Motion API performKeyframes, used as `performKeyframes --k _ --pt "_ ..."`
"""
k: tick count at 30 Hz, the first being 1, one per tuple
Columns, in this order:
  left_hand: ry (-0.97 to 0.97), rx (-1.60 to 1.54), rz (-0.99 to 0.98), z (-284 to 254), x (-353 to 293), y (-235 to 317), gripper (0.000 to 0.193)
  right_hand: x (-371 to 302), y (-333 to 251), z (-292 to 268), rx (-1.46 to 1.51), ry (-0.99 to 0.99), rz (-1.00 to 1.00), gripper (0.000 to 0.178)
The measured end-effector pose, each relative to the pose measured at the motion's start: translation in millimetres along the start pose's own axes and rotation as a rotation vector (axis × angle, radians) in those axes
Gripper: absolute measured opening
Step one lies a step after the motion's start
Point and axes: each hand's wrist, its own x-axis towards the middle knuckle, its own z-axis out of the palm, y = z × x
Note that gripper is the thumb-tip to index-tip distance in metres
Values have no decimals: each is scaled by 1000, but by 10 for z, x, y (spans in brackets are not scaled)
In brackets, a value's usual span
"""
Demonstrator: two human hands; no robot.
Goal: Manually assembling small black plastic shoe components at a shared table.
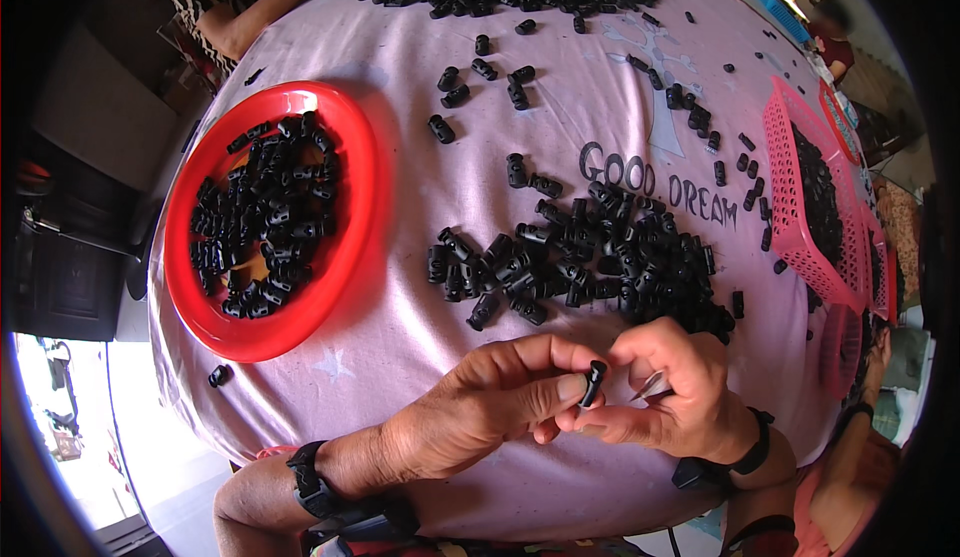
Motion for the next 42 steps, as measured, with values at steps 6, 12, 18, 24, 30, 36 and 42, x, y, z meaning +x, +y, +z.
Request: performKeyframes --k 6,12,18,24,30,36,42 --pt "19 5 -17 13 -7 15 27 14 -24 46 165 61 -42 27" --pt "9 60 -18 31 -19 47 30 -1 40 62 211 33 -97 22" --pt "6 116 4 24 -12 39 30 -9 35 54 237 12 -45 18" --pt "25 120 -3 39 -17 45 28 9 22 41 294 28 -14 15" --pt "12 137 12 35 -17 38 29 15 23 8 335 -7 7 16" --pt "-5 109 8 46 -33 53 29 19 23 -23 345 -35 14 17" --pt "-13 47 -12 39 -27 52 27 2 30 15 352 -11 23 18"
